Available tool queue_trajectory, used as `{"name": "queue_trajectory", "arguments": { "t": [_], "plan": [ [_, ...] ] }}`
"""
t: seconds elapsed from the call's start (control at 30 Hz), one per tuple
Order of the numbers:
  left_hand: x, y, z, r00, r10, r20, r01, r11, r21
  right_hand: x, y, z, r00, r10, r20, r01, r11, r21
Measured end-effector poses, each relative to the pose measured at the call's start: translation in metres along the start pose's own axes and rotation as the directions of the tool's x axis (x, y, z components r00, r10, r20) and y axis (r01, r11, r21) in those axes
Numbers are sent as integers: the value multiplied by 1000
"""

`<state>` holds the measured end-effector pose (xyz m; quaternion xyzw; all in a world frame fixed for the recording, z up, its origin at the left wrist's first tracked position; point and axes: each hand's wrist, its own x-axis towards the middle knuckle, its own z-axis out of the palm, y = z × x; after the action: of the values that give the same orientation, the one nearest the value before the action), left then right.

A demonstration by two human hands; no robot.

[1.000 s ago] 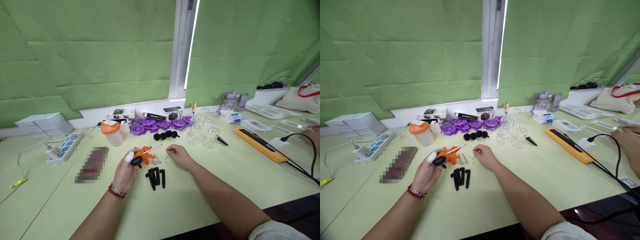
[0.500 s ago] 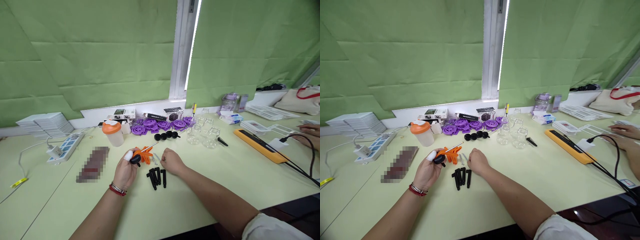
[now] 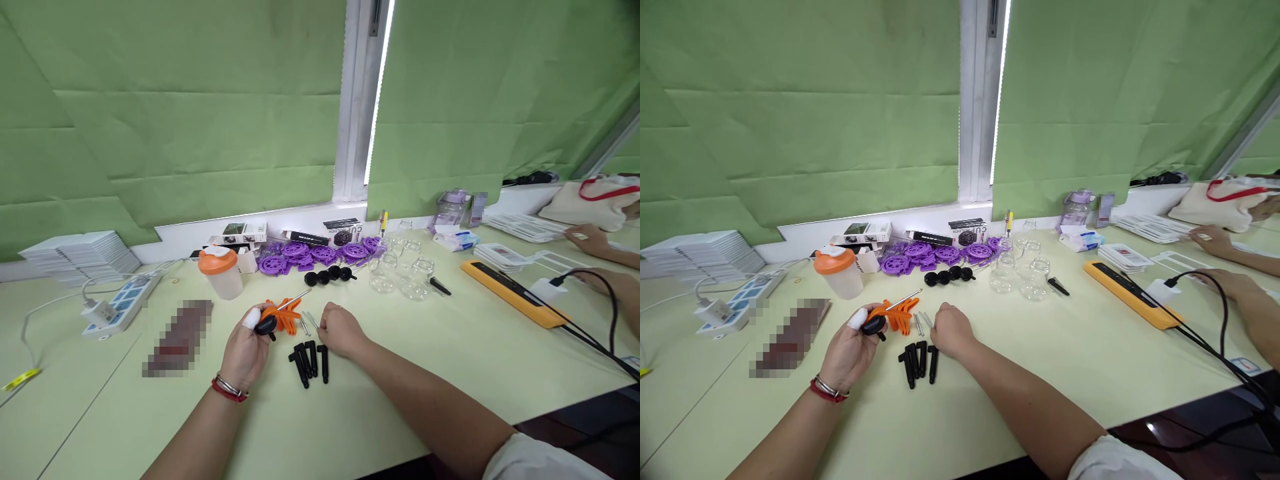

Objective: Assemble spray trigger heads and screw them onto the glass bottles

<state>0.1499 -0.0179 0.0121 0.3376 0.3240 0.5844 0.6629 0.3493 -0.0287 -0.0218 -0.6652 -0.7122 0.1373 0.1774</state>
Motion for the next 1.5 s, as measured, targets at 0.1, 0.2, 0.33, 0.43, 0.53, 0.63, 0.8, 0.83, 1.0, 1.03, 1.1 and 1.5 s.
{"name": "queue_trajectory", "arguments": {
  "t": [0.1,0.2,0.33,0.43,0.53,0.63,0.8,0.83,1.0,1.03,1.1,1.5],
  "plan": [
    [0,1,1,1000,-8,-6,8,1000,8,0,0,0,999,-35,-9,34,999,-25],
    [0,0,0,1000,-3,6,3,1000,19,-1,1,1,999,-34,-15,34,999,-18],
    [1,-1,-3,1000,-3,20,3,1000,31,-2,1,-3,999,-29,-40,30,999,12],
    [2,-2,-5,1000,-6,17,6,1000,27,-3,2,-9,996,-15,-84,19,998,53],
    [3,-3,-6,1000,-9,11,9,1000,17,-3,5,-15,994,51,-97,-32,982,185],
    [4,-3,-6,1000,-16,-2,16,1000,11,-2,8,-14,993,83,-80,-57,958,282],
    [3,-1,-4,1000,-22,4,22,1000,19,3,16,-11,986,73,-149,-11,925,380],
    [3,-1,-4,1000,-23,9,23,999,23,4,17,-13,976,82,-204,13,904,427],
    [-3,-1,-3,997,-38,65,37,999,18,-6,13,-47,769,163,-618,283,780,558],
    [-4,-1,-2,996,-45,83,44,999,15,-11,8,-55,711,160,-685,350,764,542],
    [-9,-3,2,990,-72,121,71,997,13,-22,-6,-68,648,126,-751,450,732,511],
    [-24,-22,17,940,-175,291,190,981,-24,-25,-71,-42,934,26,-357,310,436,845]
  ]
}}
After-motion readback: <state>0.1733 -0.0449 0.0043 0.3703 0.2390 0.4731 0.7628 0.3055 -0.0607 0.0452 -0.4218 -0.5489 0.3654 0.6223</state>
